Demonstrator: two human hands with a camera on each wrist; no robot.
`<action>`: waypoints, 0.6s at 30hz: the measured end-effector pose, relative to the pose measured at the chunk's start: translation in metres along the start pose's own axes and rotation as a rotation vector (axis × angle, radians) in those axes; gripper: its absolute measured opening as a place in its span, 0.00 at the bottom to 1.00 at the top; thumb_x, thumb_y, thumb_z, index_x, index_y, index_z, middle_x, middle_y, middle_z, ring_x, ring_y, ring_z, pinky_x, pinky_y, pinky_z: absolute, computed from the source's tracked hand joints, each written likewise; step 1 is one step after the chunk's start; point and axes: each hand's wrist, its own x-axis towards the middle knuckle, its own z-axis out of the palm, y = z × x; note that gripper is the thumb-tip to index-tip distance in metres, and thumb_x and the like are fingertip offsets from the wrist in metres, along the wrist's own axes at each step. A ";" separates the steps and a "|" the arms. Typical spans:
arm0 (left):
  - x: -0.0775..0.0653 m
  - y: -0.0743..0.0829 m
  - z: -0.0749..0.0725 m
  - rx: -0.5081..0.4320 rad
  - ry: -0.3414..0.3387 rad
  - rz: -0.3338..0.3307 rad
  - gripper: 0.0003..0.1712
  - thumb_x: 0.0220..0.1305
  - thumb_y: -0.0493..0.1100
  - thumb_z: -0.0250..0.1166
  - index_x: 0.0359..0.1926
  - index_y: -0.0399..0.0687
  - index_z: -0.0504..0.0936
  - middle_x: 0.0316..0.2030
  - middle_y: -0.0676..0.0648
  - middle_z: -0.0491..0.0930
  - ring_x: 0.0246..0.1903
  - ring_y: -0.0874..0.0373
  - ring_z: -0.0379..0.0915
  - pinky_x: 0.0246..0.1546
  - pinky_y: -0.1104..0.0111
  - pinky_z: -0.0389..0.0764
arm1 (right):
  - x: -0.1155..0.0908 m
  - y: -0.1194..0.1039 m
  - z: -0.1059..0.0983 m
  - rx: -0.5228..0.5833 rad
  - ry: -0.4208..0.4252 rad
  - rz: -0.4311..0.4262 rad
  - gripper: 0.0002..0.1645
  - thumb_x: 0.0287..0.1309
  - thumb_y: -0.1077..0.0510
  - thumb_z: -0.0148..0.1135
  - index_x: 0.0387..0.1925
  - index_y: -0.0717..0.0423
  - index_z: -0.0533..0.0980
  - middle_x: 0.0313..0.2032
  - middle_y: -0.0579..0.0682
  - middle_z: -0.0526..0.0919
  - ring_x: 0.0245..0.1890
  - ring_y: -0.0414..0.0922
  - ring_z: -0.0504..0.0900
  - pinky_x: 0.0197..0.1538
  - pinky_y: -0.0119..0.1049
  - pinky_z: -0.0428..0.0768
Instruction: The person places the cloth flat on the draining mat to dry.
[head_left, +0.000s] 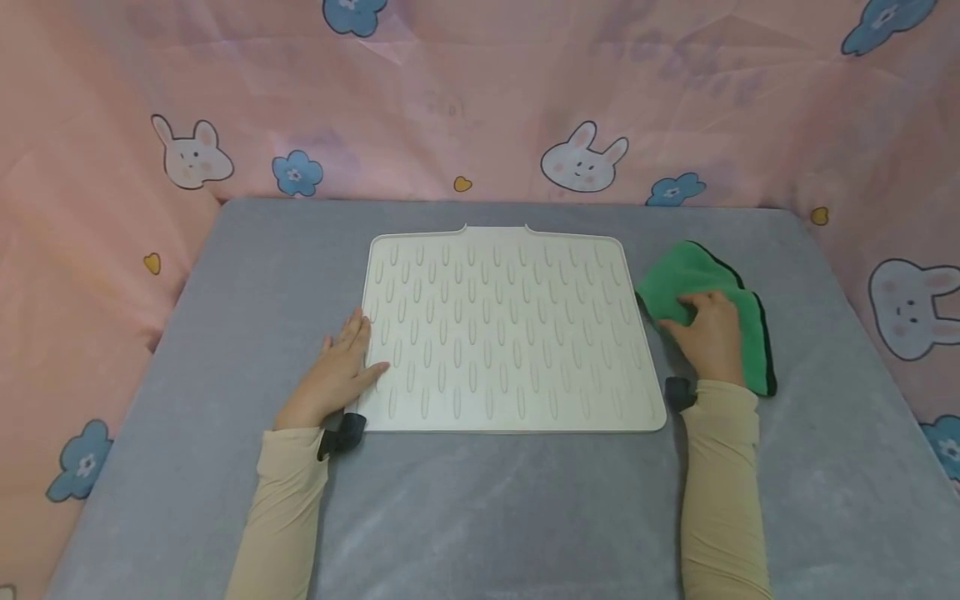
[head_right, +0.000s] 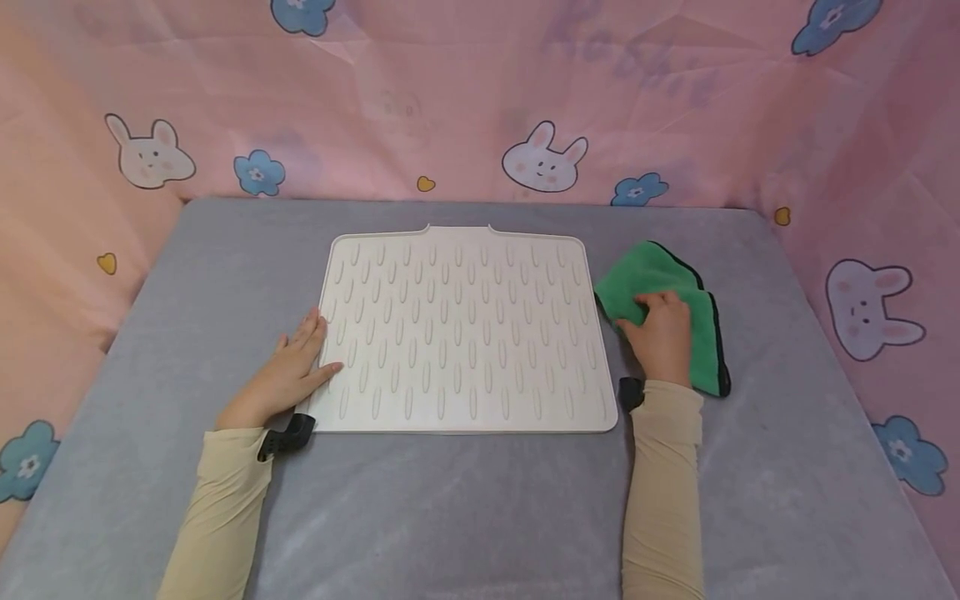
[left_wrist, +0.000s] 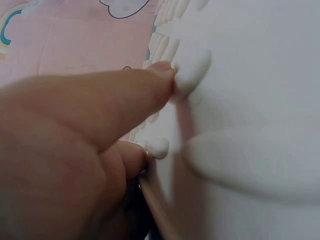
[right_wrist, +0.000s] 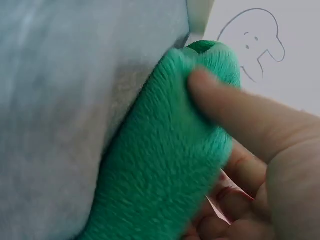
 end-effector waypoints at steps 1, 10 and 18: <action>0.000 0.000 0.000 0.002 -0.001 -0.001 0.44 0.69 0.49 0.54 0.70 0.26 0.41 0.72 0.34 0.32 0.71 0.42 0.29 0.67 0.46 0.33 | 0.000 0.000 0.000 0.007 0.013 -0.003 0.22 0.50 0.68 0.67 0.46 0.79 0.73 0.44 0.75 0.71 0.47 0.71 0.67 0.53 0.61 0.64; -0.001 0.001 0.000 0.000 -0.005 -0.003 0.44 0.69 0.49 0.54 0.70 0.27 0.41 0.72 0.35 0.32 0.71 0.43 0.28 0.67 0.46 0.33 | -0.003 0.003 0.000 0.158 0.162 0.074 0.14 0.57 0.68 0.63 0.41 0.78 0.75 0.41 0.73 0.76 0.43 0.66 0.73 0.48 0.56 0.70; 0.000 -0.001 0.000 -0.008 -0.001 0.001 0.44 0.69 0.49 0.54 0.70 0.27 0.41 0.72 0.35 0.32 0.71 0.43 0.27 0.67 0.46 0.32 | -0.001 -0.003 -0.010 0.291 0.305 0.198 0.14 0.57 0.63 0.64 0.41 0.73 0.78 0.35 0.54 0.80 0.34 0.35 0.72 0.39 0.27 0.67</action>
